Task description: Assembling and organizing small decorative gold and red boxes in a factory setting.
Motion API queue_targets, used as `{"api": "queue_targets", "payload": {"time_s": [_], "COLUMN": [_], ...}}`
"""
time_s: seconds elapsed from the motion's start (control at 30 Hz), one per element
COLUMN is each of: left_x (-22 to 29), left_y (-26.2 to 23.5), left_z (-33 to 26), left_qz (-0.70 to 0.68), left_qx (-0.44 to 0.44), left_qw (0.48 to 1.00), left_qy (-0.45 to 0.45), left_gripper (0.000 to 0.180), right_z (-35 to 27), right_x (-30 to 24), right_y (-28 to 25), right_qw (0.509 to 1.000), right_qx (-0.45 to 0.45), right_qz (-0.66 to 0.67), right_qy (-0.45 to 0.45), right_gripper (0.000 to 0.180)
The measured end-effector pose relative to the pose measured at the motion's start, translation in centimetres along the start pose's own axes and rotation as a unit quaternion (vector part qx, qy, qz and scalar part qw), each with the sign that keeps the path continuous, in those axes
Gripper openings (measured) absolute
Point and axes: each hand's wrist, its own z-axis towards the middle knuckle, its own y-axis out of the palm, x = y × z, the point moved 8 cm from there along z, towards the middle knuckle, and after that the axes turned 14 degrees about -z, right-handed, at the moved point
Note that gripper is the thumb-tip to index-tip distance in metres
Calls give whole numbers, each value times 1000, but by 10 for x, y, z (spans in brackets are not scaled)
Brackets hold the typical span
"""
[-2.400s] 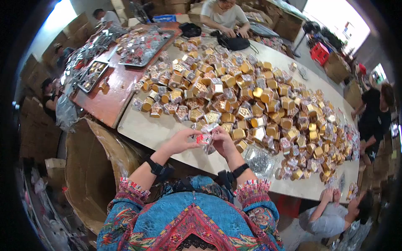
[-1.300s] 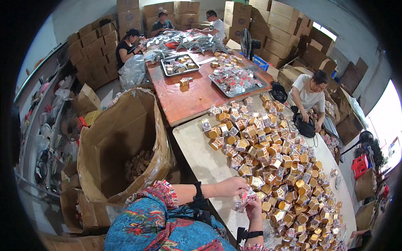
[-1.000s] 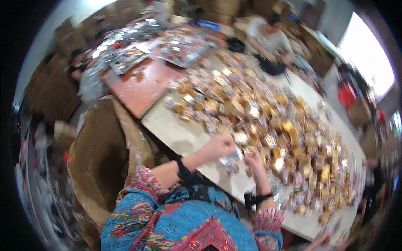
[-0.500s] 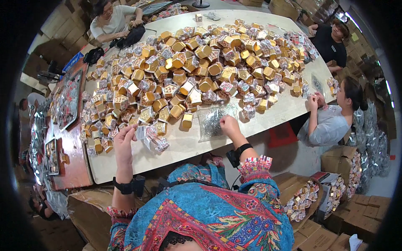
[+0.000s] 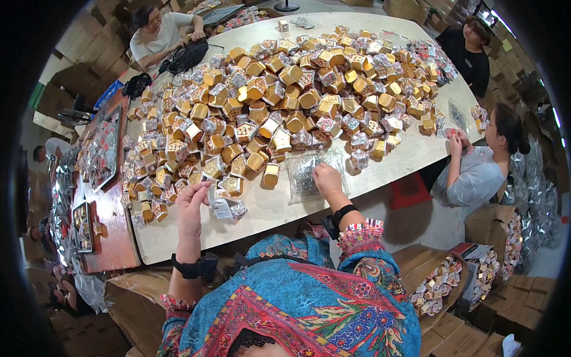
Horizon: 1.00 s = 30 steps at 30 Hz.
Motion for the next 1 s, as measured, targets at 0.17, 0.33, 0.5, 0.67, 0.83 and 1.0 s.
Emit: {"api": "queue_targets", "payload": {"time_s": [0.17, 0.33, 0.5, 0.67, 0.83, 1.0], "left_x": [-4, -7, -9, -10, -14, -14], "left_y": [-4, -4, 2, 2, 1, 3], "left_z": [0, 0, 0, -1, -1, -2], "left_qz": [-1, 1, 4, -2, -10, -5], "left_qx": [18, 19, 18, 11, 16, 18], "left_qw": [1000, 1000, 1000, 1000, 1000, 999], "left_qy": [-14, -17, -24, -22, -24, -26], "left_gripper": [19, 19, 20, 19, 19, 18], "right_z": [2, 2, 3, 4, 4, 2], "right_x": [15, 39, 42, 47, 38, 23], "right_y": [-8, -6, 12, 18, 1, 8], "right_qw": [999, 992, 993, 994, 991, 996], "right_qx": [7, 18, -42, -48, -32, -70], "right_qz": [17, 20, 2, 7, 58, 34], "right_qy": [32, 125, 107, 99, 114, 46], "right_gripper": [7, 12, 11, 9, 8, 9]}}
